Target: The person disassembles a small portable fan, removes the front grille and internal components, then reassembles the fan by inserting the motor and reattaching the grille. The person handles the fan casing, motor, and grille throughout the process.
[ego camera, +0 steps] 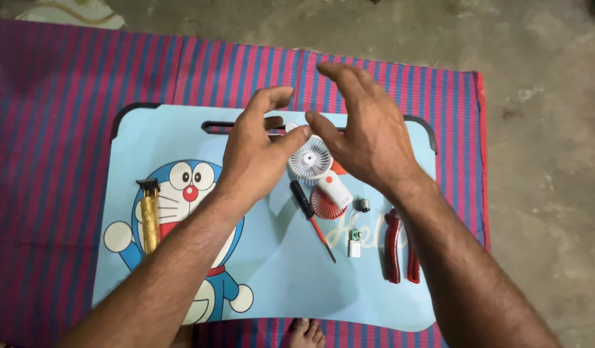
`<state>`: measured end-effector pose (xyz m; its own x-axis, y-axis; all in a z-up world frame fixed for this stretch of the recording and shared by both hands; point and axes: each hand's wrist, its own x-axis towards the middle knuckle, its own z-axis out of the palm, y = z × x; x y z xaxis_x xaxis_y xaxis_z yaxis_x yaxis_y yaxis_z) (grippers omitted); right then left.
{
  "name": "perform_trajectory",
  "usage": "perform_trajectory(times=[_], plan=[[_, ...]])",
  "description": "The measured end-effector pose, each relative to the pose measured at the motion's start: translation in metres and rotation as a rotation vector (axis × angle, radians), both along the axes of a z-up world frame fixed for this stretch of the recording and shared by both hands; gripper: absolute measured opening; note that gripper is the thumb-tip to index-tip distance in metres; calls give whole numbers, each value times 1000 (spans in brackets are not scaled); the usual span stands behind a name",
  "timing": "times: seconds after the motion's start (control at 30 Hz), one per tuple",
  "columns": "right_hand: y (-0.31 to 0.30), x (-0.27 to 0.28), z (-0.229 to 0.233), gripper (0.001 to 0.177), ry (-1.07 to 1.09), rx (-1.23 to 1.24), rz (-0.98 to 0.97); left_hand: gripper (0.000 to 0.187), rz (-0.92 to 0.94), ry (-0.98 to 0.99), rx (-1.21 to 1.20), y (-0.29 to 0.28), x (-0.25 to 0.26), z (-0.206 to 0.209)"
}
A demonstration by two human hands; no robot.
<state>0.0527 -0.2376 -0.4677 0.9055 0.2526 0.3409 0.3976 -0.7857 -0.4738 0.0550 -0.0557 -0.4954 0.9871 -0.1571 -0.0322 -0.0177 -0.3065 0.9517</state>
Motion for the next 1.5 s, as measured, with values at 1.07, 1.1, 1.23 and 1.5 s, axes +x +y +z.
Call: perform_trajectory(times=[1.07,1.1,1.23,1.5], plan=[[21,-6,-52,58,-139,-84,78,62,28,-156,80,24,-9,-51],[23,-6,-53,59,-140,-84,75,62,31,-164,92,25,-9,-52],[28,-9,-59,59,-109,-59,74,62,36,-140,23,30,-15,-57],[31,-10,-71,60,-151,-66,91,61,55,-127,32,32,-18,-64]])
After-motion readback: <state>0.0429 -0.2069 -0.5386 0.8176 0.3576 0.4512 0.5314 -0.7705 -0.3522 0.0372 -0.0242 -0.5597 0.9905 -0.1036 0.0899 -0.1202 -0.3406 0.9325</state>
